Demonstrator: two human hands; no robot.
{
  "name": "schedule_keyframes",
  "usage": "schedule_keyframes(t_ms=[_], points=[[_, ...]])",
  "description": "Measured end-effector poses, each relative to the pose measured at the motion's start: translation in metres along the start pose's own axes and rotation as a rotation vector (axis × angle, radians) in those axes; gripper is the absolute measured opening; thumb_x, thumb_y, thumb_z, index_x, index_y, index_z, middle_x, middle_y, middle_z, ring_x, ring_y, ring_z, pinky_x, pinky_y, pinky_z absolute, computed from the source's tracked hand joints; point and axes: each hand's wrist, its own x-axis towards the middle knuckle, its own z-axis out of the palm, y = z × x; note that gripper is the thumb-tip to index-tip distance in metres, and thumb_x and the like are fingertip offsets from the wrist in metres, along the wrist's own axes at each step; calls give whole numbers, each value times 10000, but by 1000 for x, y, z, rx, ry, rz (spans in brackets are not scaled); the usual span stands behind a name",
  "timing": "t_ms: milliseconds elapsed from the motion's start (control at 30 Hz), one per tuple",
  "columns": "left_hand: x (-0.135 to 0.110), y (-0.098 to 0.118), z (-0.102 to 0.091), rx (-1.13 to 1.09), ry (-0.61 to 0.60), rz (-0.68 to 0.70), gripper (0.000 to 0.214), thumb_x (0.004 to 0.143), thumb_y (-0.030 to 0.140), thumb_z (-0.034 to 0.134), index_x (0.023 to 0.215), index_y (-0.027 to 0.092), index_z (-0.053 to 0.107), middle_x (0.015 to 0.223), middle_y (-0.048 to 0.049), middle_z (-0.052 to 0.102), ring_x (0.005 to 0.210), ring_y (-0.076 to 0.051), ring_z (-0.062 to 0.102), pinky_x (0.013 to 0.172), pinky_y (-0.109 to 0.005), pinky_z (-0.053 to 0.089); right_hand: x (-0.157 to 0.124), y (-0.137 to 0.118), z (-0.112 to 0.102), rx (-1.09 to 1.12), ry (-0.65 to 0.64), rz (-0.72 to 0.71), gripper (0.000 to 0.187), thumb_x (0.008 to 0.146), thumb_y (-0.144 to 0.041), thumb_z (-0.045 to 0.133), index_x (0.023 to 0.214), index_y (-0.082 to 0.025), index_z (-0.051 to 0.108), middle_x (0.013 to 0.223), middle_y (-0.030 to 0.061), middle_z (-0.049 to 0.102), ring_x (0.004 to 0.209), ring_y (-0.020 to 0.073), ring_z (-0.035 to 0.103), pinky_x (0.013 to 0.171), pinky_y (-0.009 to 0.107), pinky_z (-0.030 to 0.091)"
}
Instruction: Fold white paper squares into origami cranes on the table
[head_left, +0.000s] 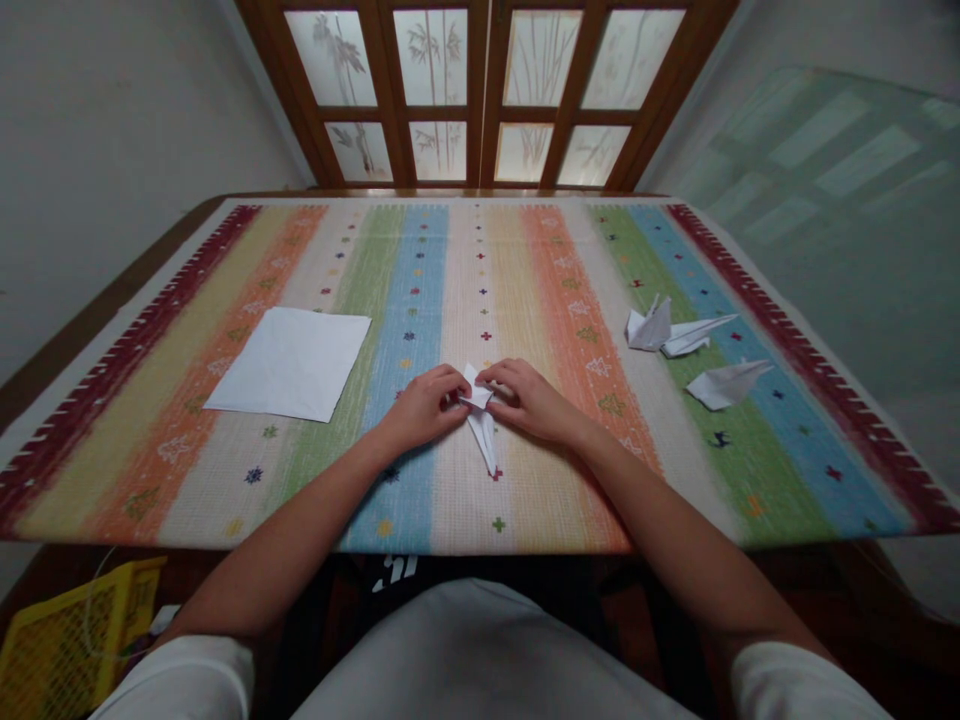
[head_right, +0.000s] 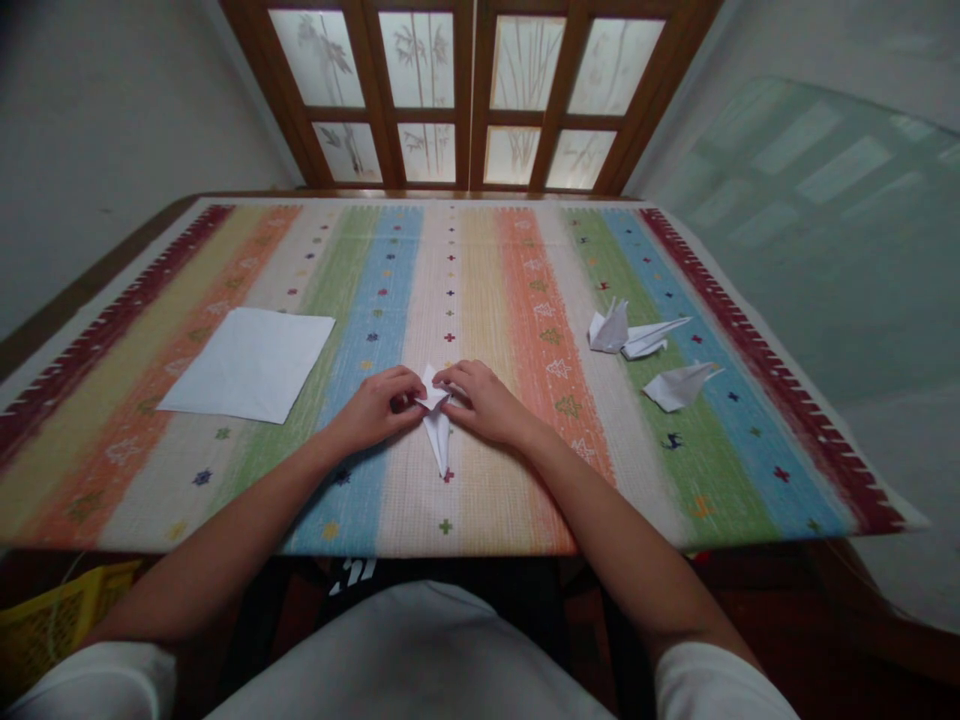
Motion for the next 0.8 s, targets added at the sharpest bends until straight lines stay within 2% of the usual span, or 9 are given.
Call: schedule_keyframes(t_ms=[200,400,533,667,800], points=[[-1,3,3,-200,50,4,93,894,111,700,950,180,724,1181,-76,662,829,-119,644,772,-277,590,3,0,-3,118,23,37,184,873,-171,745,1026,-239,670,1055,71,711,1013,248,652,953,419,514],[0,1,8,-391,164,-72,16,909,173,729,908,176,713,1263,-99,608,1081,-179,670,883,-324,642,4,-5,1,490,123,141,223,836,-242,781,1009,-245,639,1149,55,602,975,196,672,815,340,585],[2,-1,9,-550,242,-155,211,886,267,783,979,192,609,1330,-97,582,1041,-168,691,798,-277,646,4,-9,4,699,196,200,340,765,-308,864,1000,-251,626,1213,50,555,1022,196,668,729,283,595],[4,1,11,-772,190,-246,386,879,336,786,1016,239,439,1229,-58,630,848,-129,705,651,-239,630,4,-12,4,830,186,235,491,731,-412,920,1089,-273,614,1238,57,584,1026,206,662,792,317,621],[4,3,14,-783,177,-255,383,892,379,774,1059,232,463,1139,-56,658,882,-152,728,682,-256,637,4,-16,3,847,180,187,623,752,-512,913,1246,-305,595,1372,92,592,1090,237,678,935,389,606]])
